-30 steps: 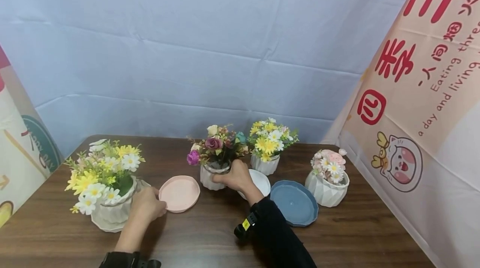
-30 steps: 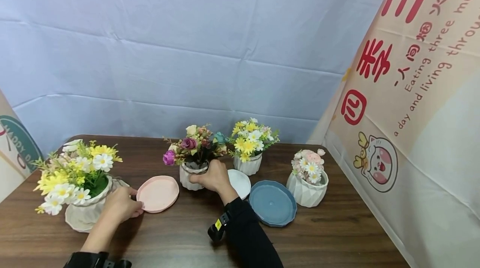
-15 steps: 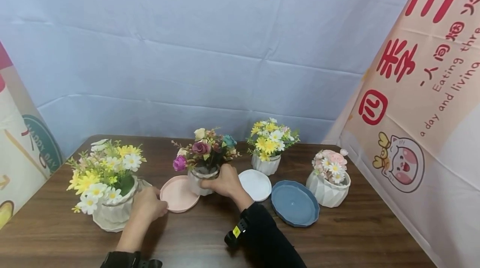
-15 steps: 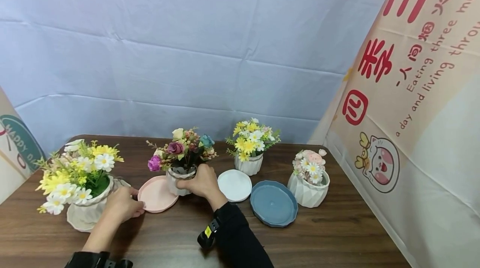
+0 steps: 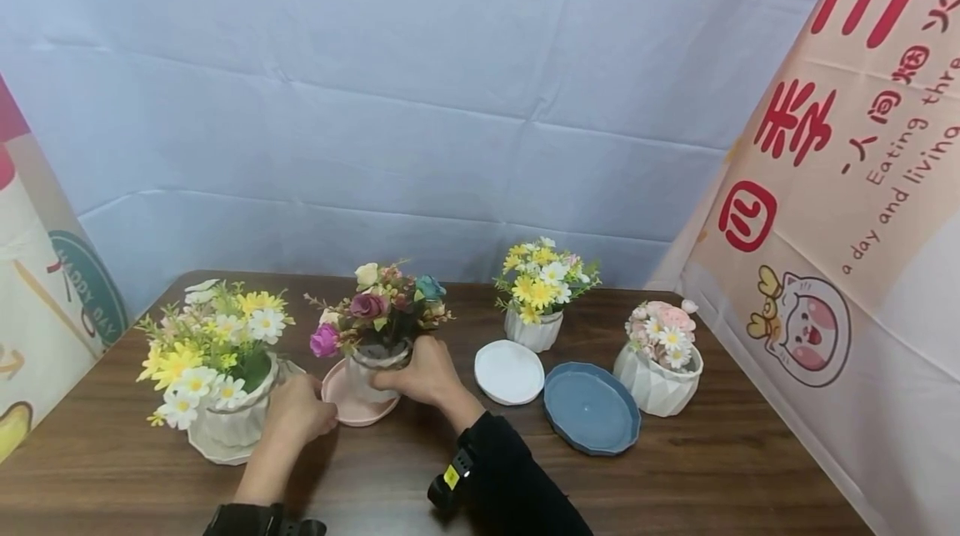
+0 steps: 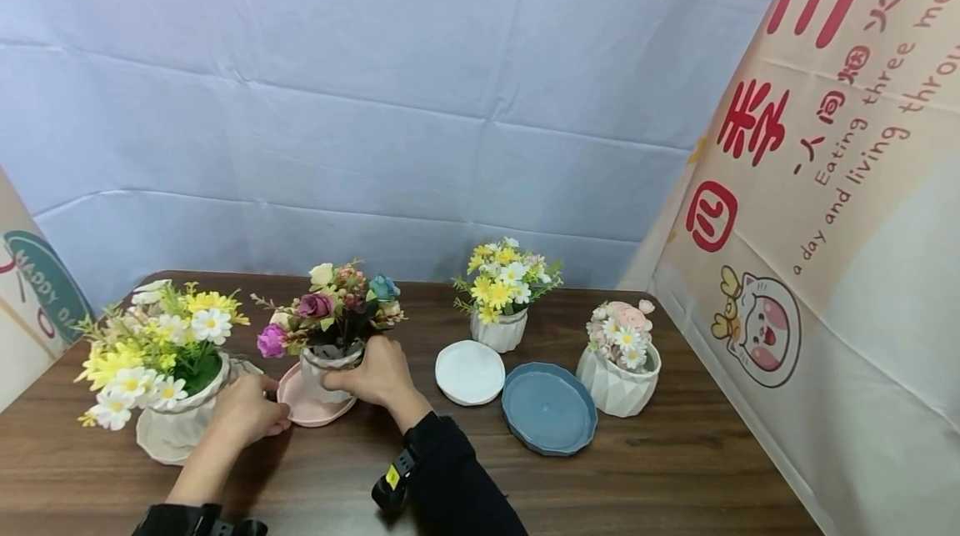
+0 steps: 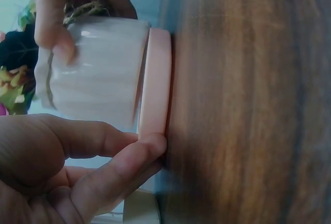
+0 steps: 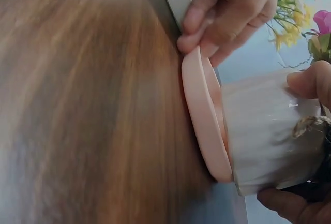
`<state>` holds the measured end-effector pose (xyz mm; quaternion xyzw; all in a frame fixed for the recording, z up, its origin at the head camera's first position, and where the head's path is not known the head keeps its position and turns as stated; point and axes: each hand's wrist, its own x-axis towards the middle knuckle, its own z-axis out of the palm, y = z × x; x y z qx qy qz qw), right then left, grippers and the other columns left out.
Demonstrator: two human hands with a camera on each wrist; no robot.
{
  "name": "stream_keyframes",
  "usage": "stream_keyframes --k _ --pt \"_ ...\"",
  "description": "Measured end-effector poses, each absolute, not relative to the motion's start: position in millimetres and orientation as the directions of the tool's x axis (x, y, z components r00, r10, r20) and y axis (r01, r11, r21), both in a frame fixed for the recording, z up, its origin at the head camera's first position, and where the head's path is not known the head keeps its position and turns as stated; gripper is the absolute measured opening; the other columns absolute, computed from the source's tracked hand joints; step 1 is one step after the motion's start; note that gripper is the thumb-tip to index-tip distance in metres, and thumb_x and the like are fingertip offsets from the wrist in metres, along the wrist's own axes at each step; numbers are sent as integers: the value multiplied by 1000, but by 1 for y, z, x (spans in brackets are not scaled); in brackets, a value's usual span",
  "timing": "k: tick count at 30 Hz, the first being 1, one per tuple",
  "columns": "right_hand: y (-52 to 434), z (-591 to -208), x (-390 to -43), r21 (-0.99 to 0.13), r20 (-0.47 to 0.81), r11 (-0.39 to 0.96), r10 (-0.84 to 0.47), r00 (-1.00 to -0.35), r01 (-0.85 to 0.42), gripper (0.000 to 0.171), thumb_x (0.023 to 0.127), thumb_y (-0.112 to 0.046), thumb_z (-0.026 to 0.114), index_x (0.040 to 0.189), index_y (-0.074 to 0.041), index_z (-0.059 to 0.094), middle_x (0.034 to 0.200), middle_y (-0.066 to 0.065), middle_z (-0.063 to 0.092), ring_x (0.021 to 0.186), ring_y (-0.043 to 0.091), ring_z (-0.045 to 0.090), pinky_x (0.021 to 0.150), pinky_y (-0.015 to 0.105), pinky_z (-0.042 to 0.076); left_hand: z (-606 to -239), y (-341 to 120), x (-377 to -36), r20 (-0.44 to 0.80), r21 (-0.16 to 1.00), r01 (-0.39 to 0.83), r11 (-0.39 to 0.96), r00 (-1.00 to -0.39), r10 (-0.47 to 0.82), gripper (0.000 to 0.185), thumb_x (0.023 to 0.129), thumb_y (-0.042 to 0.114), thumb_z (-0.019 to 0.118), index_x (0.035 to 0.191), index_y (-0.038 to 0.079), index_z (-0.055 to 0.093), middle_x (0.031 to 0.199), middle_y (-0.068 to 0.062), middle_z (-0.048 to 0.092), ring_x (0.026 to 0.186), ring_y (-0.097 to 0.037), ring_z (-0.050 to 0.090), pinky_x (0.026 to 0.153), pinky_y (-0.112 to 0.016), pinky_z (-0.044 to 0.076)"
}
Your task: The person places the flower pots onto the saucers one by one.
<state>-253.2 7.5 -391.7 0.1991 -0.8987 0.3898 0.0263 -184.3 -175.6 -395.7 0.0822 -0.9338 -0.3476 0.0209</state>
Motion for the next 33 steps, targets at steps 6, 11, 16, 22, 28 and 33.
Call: stream_keyframes --k 6,11,16,22,28,33 --pt "0 -391 -248 -698 210 595 -361 -908 -398 58 61 -35 81 102 1 61 89 6 63 81 13 58 68 24 48 -396 -176 -186 -19 647 -144 749 -985 -172 10 64 3 63 72 -3 63 61 -6 56 56 -22 52 49 -32 42" --pt "-4 -393 -245 -704 204 587 -372 -906 -400 62 60 -36 82 104 1 61 92 6 64 83 13 58 70 24 48 -398 -175 -185 -1 651 -133 747 -985 -174 11 72 5 59 61 4 62 53 -2 56 51 -21 53 49 -33 43" --pt "-6 -397 -244 -713 187 577 -391 -901 -398 63 60 -37 83 107 0 61 94 5 63 84 11 57 70 23 47 -400 -173 -185 92 602 -57 797 -986 -140 35 90 15 46 58 7 59 55 -2 58 58 -27 58 57 -41 46" --pt "-6 -401 -245 -691 192 591 -404 -894 -416 51 60 -36 82 93 -1 64 80 1 61 72 9 54 62 22 46 -399 -171 -185 108 600 -63 798 -981 -159 33 91 17 45 66 1 60 62 -9 60 65 -34 60 60 -43 48" --pt "-10 -400 -244 -680 178 605 -412 -894 -414 48 61 -36 82 90 -2 64 77 1 61 69 9 53 60 21 45 -400 -172 -185 96 603 -82 794 -980 -175 32 91 17 44 74 -5 60 67 -18 60 66 -36 59 58 -44 48" --pt "-14 -401 -245 -659 180 622 -415 -892 -423 51 62 -37 81 95 -2 64 80 1 62 72 9 54 61 21 45 -399 -173 -186 59 606 -120 786 -979 -195 30 89 15 44 81 -10 58 72 -26 59 66 -37 59 57 -45 48"
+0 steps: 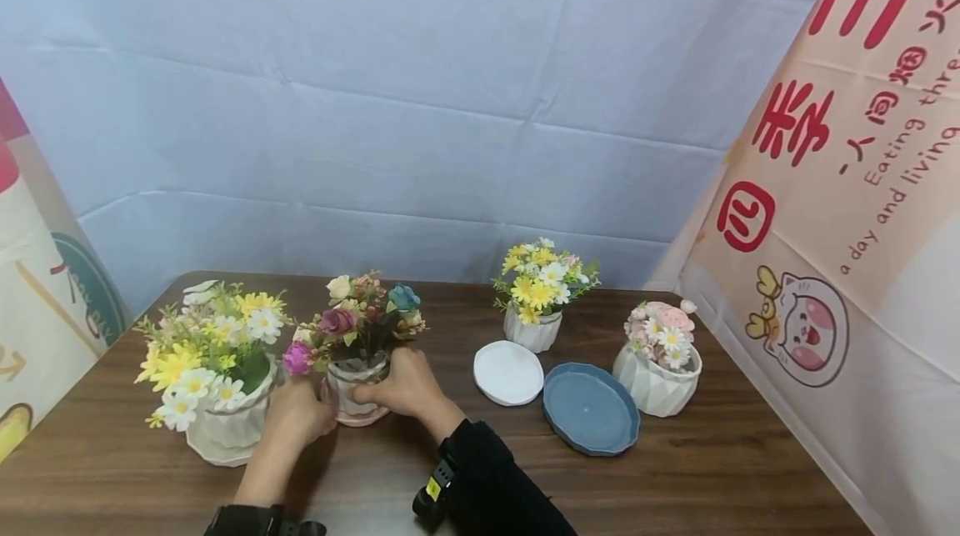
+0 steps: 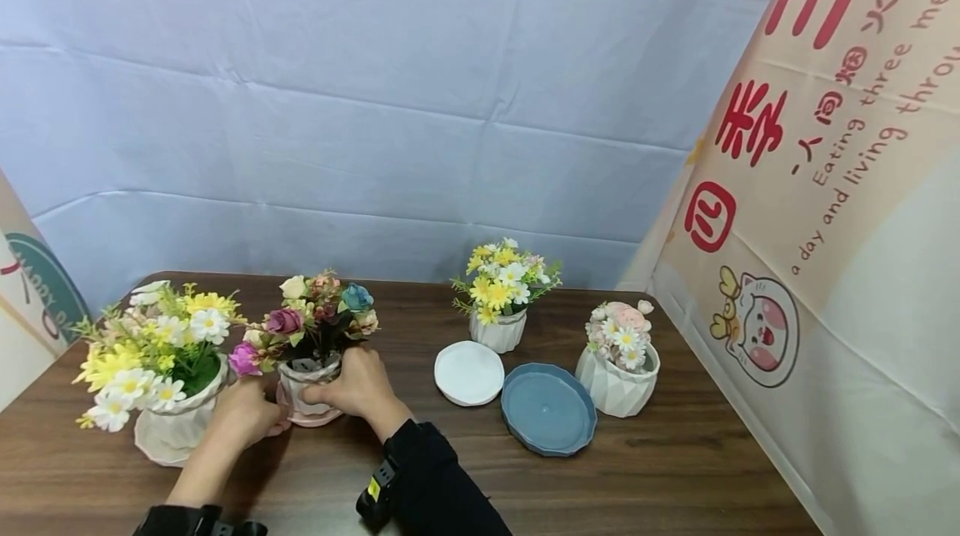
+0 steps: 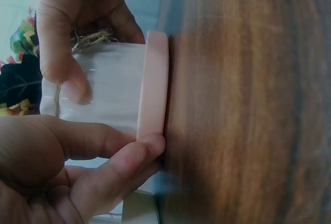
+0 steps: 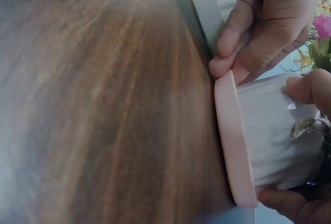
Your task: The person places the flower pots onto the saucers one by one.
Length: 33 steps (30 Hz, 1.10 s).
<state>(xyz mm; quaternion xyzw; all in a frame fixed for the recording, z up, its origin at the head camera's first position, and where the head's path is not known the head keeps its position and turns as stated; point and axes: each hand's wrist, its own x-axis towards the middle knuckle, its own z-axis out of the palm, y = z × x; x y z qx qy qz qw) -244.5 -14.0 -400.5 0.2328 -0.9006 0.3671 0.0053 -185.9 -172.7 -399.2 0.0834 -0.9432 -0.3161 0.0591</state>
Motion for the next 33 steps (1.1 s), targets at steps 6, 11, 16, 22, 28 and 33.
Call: stream_keyframes --k 6,11,16,22,28,33 --pt "-16 -401 -245 -668 171 616 -419 -892 -418 57 63 -37 81 104 -3 63 88 2 63 78 10 56 65 22 46 -399 -173 -186 54 601 -129 789 -978 -200 29 89 14 44 79 -9 59 73 -27 59 66 -38 59 57 -45 48" --pt "-15 -402 -245 -664 167 624 -415 -895 -413 56 63 -36 82 103 -3 63 88 2 63 80 10 56 68 22 46 -399 -173 -186 58 601 -122 790 -979 -196 29 89 13 43 85 -11 59 77 -30 58 66 -37 57 57 -45 48" --pt "-15 -403 -245 -668 156 625 -413 -897 -404 54 63 -37 81 100 -2 63 86 2 62 77 10 55 66 22 46 -399 -172 -186 65 583 -119 803 -979 -192 31 89 14 43 88 -13 58 82 -34 57 70 -40 57 60 -48 48" --pt "-13 -403 -244 -683 167 603 -421 -891 -413 58 65 -36 81 107 -1 62 93 4 63 83 11 56 70 22 46 -398 -173 -186 47 582 -121 804 -982 -182 31 90 15 42 76 -6 61 76 -28 59 69 -39 58 59 -45 48" --pt "-12 -403 -243 -687 167 598 -424 -890 -414 63 65 -37 82 111 0 61 99 6 64 90 13 57 74 23 46 -397 -172 -183 38 602 -114 790 -985 -171 36 91 15 40 66 1 62 55 -7 59 56 -28 58 55 -40 47" --pt "-10 -403 -242 -692 173 587 -430 -886 -420 62 66 -37 81 113 -1 60 101 7 63 92 15 57 76 24 46 -393 -172 -181 6 609 -105 786 -991 -137 24 85 15 51 66 4 59 50 0 55 50 -21 54 51 -36 43"
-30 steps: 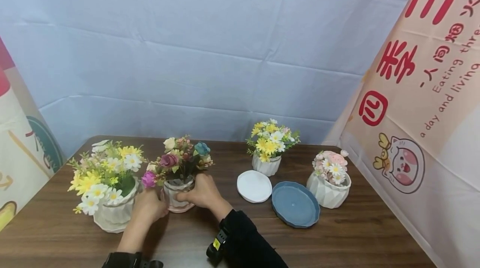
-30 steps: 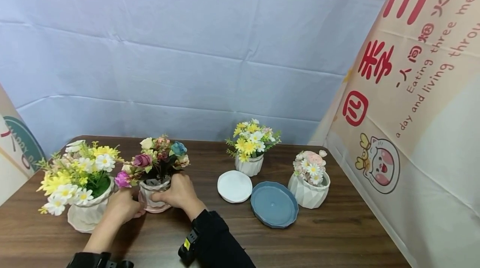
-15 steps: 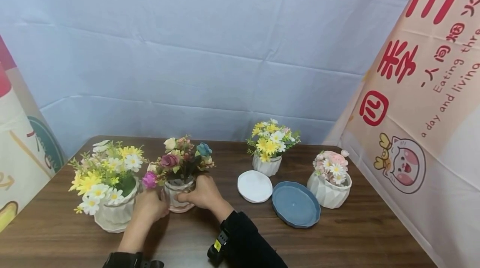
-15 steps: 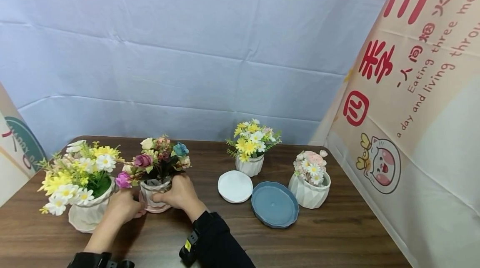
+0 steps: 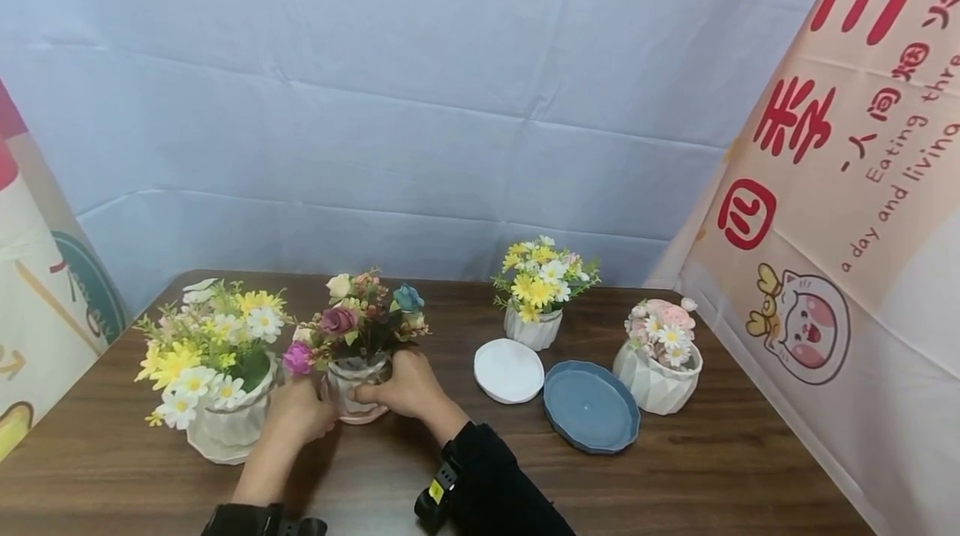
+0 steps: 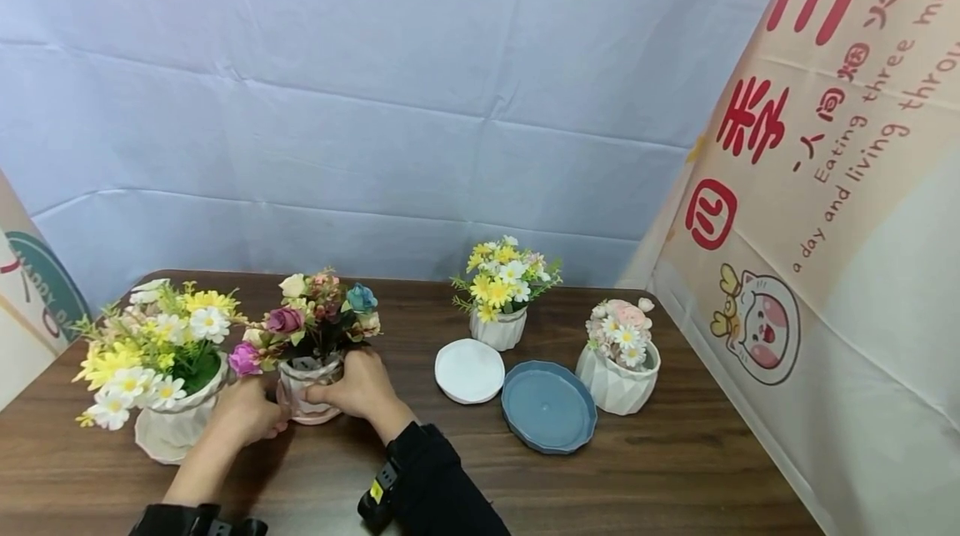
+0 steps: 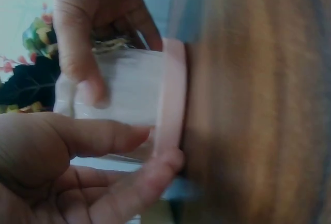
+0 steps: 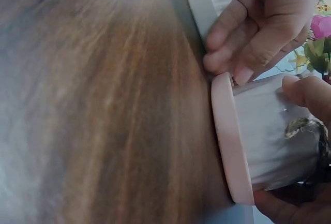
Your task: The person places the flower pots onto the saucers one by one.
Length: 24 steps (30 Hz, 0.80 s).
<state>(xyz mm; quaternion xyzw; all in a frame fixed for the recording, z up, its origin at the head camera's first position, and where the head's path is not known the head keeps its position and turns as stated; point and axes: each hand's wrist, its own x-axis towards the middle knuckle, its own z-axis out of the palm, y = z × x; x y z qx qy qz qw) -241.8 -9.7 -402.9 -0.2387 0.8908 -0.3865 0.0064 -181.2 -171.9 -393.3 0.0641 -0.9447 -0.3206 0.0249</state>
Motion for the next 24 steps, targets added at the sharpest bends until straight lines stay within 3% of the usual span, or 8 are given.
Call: stream_keyframes --k 3,7,10,13,16,20,24 --pt "-6 -402 -242 -708 157 573 -441 -883 -413 61 69 -38 79 113 -1 60 101 6 63 92 14 57 75 24 46 -389 -170 -181 9 585 -65 809 -996 -87 16 77 17 63 74 2 59 66 -10 61 63 -30 59 59 -42 47" --pt "2 -399 -243 -719 96 580 -464 -881 -384 52 74 -40 75 107 -1 63 92 5 62 82 13 55 67 25 45 -384 -167 -180 7 570 -28 821 -999 -38 31 73 20 69 88 -7 63 90 -25 62 81 -43 59 70 -51 48" --pt "9 -395 -241 -707 36 611 -470 -882 -355 43 77 -39 73 92 0 63 76 3 55 67 14 49 57 26 40 -382 -164 -179 -13 559 -39 828 -999 -38 32 71 17 67 88 -11 62 91 -28 61 79 -44 59 69 -51 48" --pt "16 -393 -240 -674 9 648 -473 -881 -355 43 78 -38 73 90 1 62 72 4 50 64 16 46 56 27 38 -379 -163 -176 -32 534 -55 844 -998 -45 25 70 14 63 81 -7 61 87 -26 61 75 -41 59 65 -50 48" --pt "22 -392 -238 -605 4 694 -487 -873 -390 45 78 -36 72 95 5 63 83 9 57 74 18 52 64 28 43 -376 -161 -172 -45 509 -56 859 -998 -39 22 69 15 62 80 -5 60 84 -24 60 74 -38 58 63 -49 48" --pt "30 -388 -234 -515 -37 754 -495 -868 -408 57 80 -36 72 113 9 59 114 19 57 104 29 55 81 36 47 -374 -160 -166 -51 476 -46 878 -998 -25 26 69 18 66 82 -3 60 83 -21 60 73 -35 58 61 -47 47" --pt "36 -383 -228 -456 -89 795 -488 -868 -400 71 81 -38 71 133 4 46 129 21 48 119 35 45 92 43 42 -376 -161 -159 -24 453 14 891 -999 28 59 70 24 73 112 -13 56 93 -28 60 83 -42 58 70 -52 47"
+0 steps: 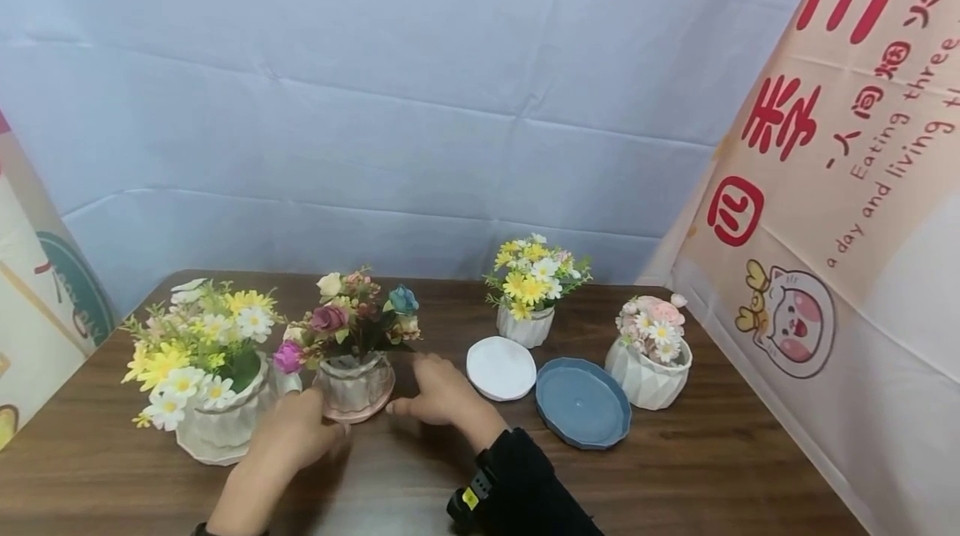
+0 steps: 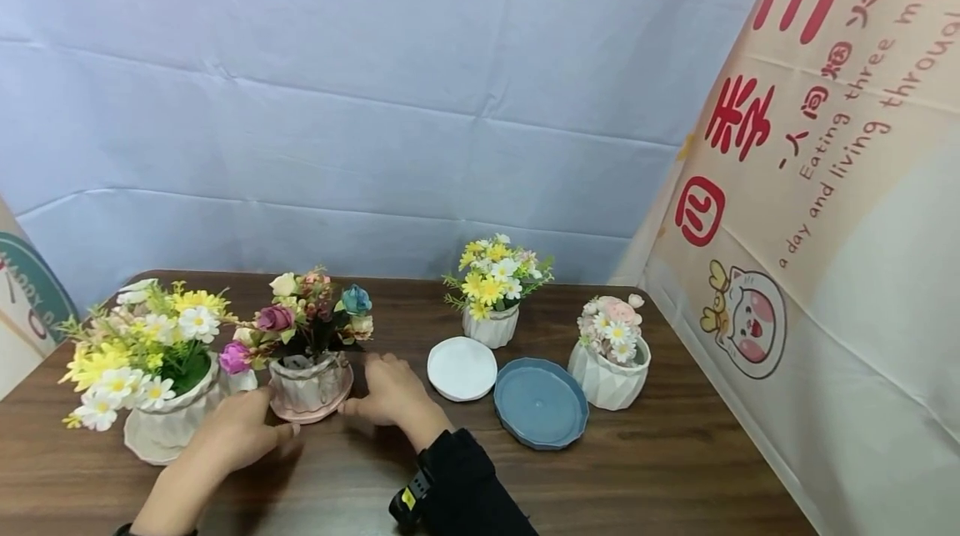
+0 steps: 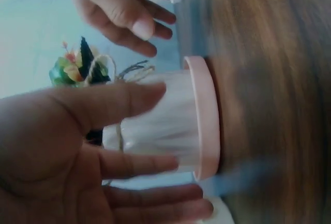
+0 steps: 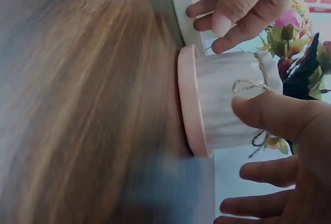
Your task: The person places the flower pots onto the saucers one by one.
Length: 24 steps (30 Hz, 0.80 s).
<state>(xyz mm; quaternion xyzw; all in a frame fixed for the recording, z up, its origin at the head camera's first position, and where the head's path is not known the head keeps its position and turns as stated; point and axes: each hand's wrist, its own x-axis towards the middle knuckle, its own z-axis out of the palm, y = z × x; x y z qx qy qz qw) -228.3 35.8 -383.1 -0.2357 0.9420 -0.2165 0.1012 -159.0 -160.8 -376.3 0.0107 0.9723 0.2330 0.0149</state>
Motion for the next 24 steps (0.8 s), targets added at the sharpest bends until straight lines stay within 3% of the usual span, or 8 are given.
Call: stream_keyframes --k 3,11,19,24 --pt "40 -379 -223 -405 -105 816 -490 -865 -413 71 80 -39 71 134 -1 45 128 20 48 118 36 45 92 45 41 -378 -163 -155 -14 444 74 893 -996 90 79 72 29 76 126 -18 43 100 -32 58 92 -46 56 78 -56 45" --pt "51 -373 -213 -303 -108 839 -501 -859 -452 67 78 -41 72 132 -6 50 124 15 52 113 31 49 87 40 44 -378 -160 -147 50 441 238 866 -969 240 57 74 28 77 119 -1 58 127 -32 46 113 -46 47 87 -57 41" --pt "58 -373 -212 -317 -112 838 -498 -860 -444 67 78 -41 73 131 -6 50 123 15 52 111 31 51 85 40 45 -381 -153 -148 96 439 271 857 -962 256 50 72 23 78 113 1 60 115 -17 56 99 -37 57 82 -50 46" --pt "62 -375 -214 -332 -112 841 -486 -867 -428 66 78 -39 73 131 -7 51 123 15 51 112 32 50 86 41 45 -382 -146 -149 80 455 258 852 -965 249 53 73 23 78 117 0 59 118 -21 54 98 -38 58 81 -51 46"
